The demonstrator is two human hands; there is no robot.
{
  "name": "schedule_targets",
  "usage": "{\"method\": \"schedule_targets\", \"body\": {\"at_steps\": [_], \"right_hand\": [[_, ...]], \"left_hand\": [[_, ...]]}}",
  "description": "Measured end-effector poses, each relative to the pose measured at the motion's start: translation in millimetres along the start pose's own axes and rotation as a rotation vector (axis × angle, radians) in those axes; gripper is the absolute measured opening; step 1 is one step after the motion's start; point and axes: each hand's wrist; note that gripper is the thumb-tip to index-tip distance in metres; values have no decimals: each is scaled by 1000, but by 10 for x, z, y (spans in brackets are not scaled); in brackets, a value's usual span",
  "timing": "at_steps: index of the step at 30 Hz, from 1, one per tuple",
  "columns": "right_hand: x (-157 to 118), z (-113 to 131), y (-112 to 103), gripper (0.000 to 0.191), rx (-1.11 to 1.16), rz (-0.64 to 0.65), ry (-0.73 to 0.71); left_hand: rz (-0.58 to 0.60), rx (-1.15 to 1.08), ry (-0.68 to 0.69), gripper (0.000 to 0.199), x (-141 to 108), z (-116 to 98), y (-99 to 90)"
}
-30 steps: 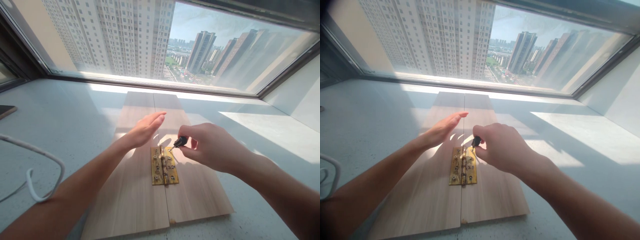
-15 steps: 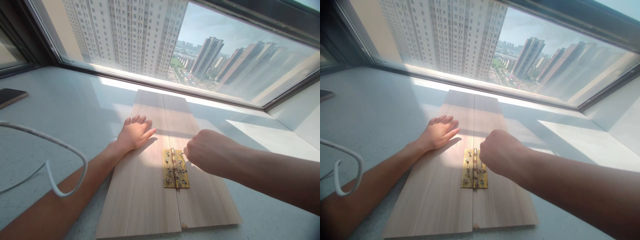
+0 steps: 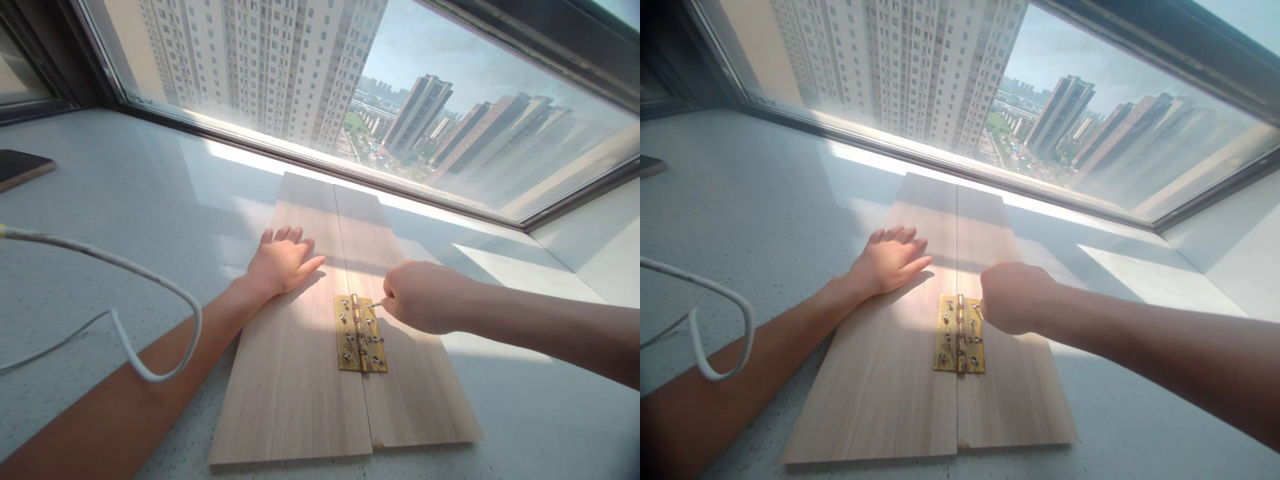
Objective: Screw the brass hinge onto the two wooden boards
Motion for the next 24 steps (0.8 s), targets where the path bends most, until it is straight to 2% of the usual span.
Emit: {"method": "schedule_targets", "body": {"at_steps": [2,4,8,11,15,18,24], "right_hand": [[-15,6,-20,18,-24,-28,-33],[-40,26,-22,13,-142,-101,-118],[-63,72,57,25,-498,-311,-416],[-41,70,126,24,-580,-297,-510],[-1,28,144,23,-473,-184,-427],[16,42,114,19,-335,-157,-283],[97,86,54,15,83,-1,16]], "left_hand": [[-7,-10,6,50,0,7,-7],[-16,-19,11,50,-1,14,-15],[-30,-43,24,47,-12,14,-33],[-38,-62,22,46,-26,2,-48],[-31,-69,14,46,-28,-5,-54],[-28,-70,4,46,-16,3,-45],[-20,-69,-4,47,2,14,-28]]}}
Point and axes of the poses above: each hand's wrist, its own x-axis towards the middle knuckle, its own y-axis out of the palm, z = x × y, and after that the axes turned 12 degrees about -x, right-handed
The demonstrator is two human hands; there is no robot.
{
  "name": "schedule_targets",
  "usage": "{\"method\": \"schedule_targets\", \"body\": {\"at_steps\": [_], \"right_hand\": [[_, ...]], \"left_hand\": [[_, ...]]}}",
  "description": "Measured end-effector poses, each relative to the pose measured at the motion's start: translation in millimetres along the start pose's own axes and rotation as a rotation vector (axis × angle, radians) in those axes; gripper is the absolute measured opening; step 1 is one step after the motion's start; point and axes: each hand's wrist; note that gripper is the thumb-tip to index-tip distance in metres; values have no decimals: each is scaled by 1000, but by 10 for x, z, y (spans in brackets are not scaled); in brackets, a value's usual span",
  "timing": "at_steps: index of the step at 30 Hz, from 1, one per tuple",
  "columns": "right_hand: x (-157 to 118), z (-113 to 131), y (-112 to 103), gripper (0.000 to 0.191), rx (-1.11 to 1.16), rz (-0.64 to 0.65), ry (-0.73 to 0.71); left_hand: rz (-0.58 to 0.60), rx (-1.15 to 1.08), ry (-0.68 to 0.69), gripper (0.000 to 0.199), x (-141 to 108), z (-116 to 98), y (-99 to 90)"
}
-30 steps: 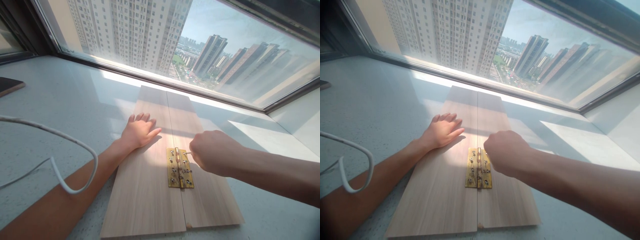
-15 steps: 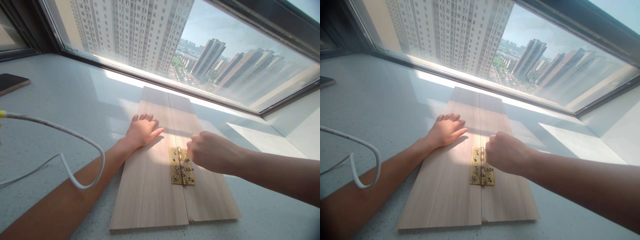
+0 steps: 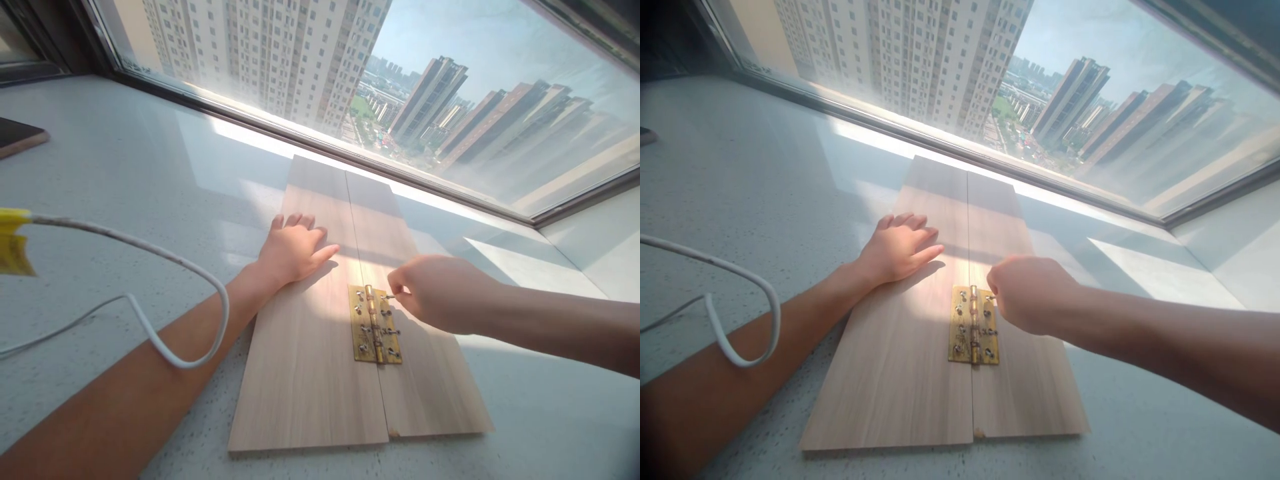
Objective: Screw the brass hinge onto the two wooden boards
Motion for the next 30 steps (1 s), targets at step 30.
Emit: {"method": "schedule_targets", "body": {"at_steps": [30], "right_hand": [[39,-136,0,19,-291,-119,-313]], "left_hand": [[-15,-14,-3,46,1,-6,-13]]}}
Point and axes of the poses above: each hand's wrist, its own x-axis towards the middle knuckle, its own y-axis out of the palm, z = x × y, and after that the axes turned 12 degrees about -x, right-handed
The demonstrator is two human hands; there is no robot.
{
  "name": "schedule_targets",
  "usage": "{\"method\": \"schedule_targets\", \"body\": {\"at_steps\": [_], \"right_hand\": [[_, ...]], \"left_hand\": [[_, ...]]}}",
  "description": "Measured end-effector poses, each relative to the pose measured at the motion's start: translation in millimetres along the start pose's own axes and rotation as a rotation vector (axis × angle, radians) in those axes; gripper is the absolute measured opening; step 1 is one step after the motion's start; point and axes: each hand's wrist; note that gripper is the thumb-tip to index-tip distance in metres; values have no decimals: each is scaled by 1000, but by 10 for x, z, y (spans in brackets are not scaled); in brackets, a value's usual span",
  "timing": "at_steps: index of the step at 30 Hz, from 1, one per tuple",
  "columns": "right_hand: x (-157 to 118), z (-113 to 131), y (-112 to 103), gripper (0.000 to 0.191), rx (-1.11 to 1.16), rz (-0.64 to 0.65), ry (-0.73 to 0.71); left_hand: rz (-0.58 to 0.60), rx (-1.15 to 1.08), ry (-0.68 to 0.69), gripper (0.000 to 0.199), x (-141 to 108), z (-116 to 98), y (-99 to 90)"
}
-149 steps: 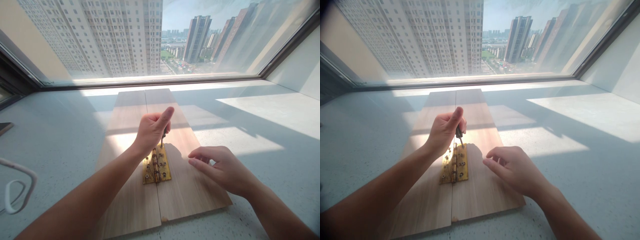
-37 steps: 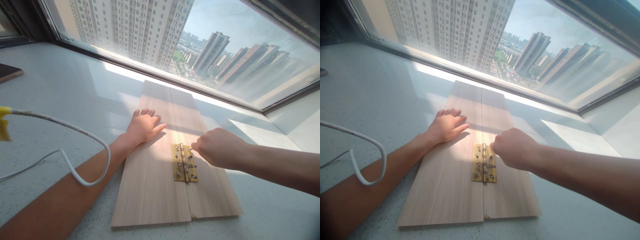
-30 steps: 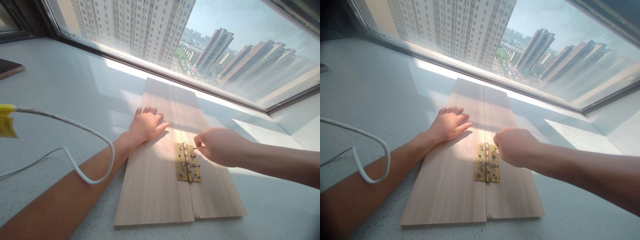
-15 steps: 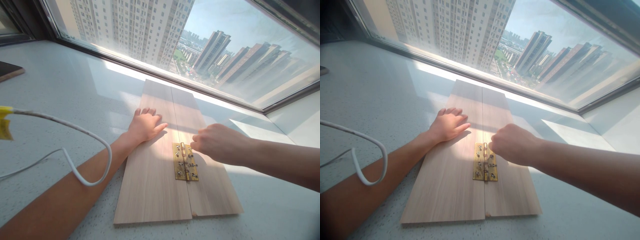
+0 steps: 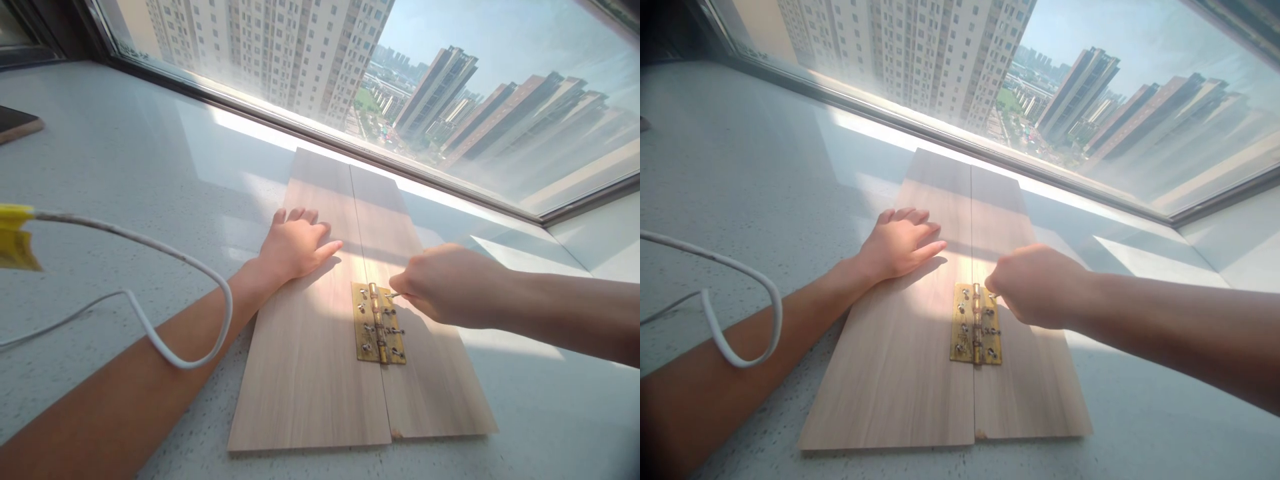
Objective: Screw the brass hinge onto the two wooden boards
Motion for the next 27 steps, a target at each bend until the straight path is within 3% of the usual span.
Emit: {"method": "schedule_targets", "body": {"at_steps": [6,10,13,18,20,24,27], "right_hand": [[-30,64,135,19,403,79,378],[13,42,14,21,587,227,424],[18,40,-89,24,592,284,388],[-11,116,-72,21,117,95,166],[-23,136,-36,20,29,12,114],[-56,137,-43,12,236,-128,289],[-97,124,-103,12,545,-112,464]], "left_hand": [[-1,-7,-3,45,1,-11,-1],[-5,-2,-1,44,3,-11,-5],[0,5,0,44,5,-7,-9],[-5,12,-3,44,2,-5,-5],[-4,19,-3,44,0,-4,-3],[1,23,-7,44,1,-1,-1],[-2,12,-9,43,7,2,-3]]}}
Point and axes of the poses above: each hand's wrist, its own x-axis towards the middle knuckle, its own y-axis out of the palm, z = x × y, and after that the axes turned 12 degrees about -x, right-handed
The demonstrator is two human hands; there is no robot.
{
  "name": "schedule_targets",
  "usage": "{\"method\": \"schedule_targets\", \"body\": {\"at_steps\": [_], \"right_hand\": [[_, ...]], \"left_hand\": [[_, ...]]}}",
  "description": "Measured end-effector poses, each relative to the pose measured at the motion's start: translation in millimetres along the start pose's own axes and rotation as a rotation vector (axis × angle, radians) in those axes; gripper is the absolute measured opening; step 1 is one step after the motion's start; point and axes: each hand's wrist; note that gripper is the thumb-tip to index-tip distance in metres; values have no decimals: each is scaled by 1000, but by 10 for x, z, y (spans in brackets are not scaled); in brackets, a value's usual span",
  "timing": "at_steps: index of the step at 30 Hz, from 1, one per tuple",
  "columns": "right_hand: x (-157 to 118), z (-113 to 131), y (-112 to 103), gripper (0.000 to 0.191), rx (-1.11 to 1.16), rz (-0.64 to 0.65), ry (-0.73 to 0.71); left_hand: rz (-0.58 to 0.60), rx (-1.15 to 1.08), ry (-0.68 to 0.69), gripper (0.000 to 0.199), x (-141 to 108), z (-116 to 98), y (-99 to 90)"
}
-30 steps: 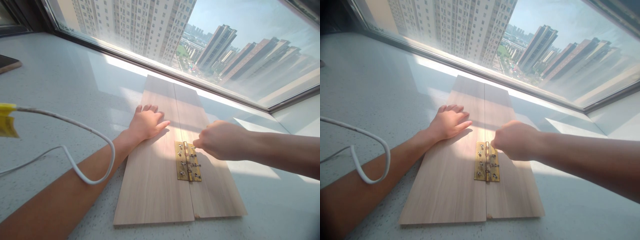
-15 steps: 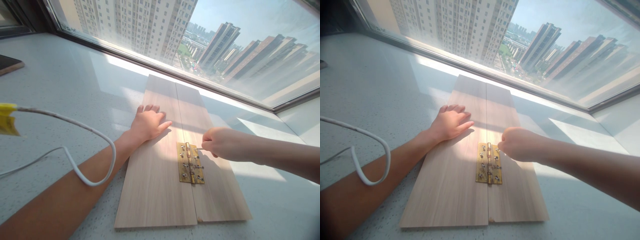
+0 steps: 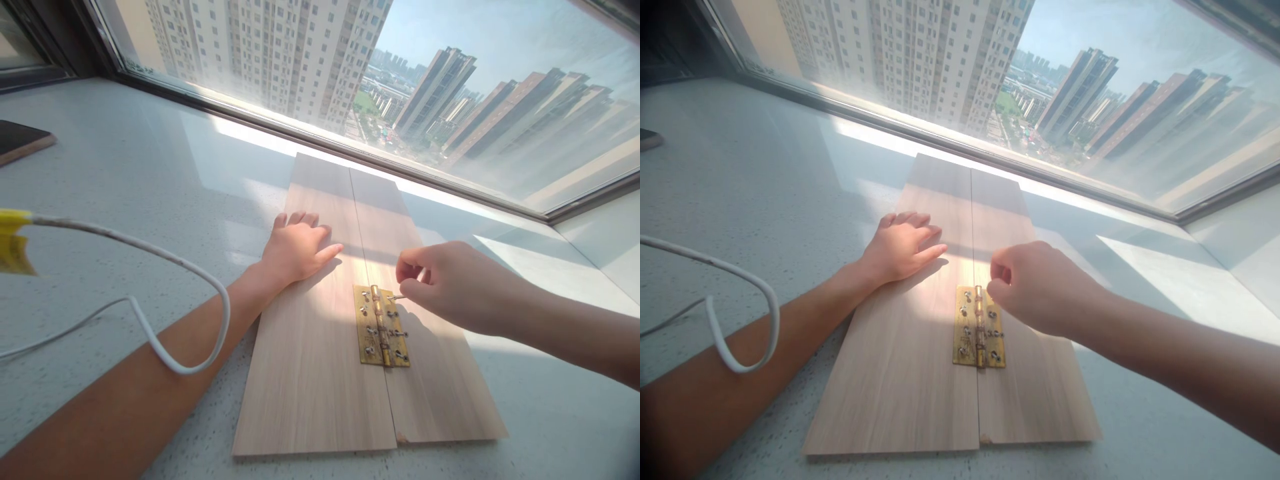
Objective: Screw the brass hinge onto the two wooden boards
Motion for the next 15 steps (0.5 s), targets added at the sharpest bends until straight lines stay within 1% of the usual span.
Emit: {"method": "schedule_targets", "body": {"at_steps": [2,3,5,6,9,11,13,15], "right_hand": [[-22,-17,-24,12,164,38,73],[-32,-36,-24,13,223,52,84],[-50,-96,-1,16,248,44,52],[-59,-134,18,18,203,27,8],[-79,-249,70,16,-60,-21,-169],[-86,-303,86,17,-184,-30,-247],[-90,-329,87,22,-257,-52,-241],[-95,-330,82,30,-302,-63,-161]], "left_hand": [[0,-9,-1,43,4,3,-1],[1,-13,-3,43,5,5,0],[5,-17,-3,43,5,9,2],[6,-17,-3,43,4,11,3],[7,-13,-2,43,-1,17,6],[8,-12,-6,43,-2,17,4],[10,-17,-10,43,-3,15,2],[10,-27,-11,43,-3,13,1]]}}
Point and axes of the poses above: each hand's wrist, its own x-axis towards the middle knuckle, its own y-axis out of the palm, z = x × y, and after that the axes turned 12 degrees about -x, right-handed
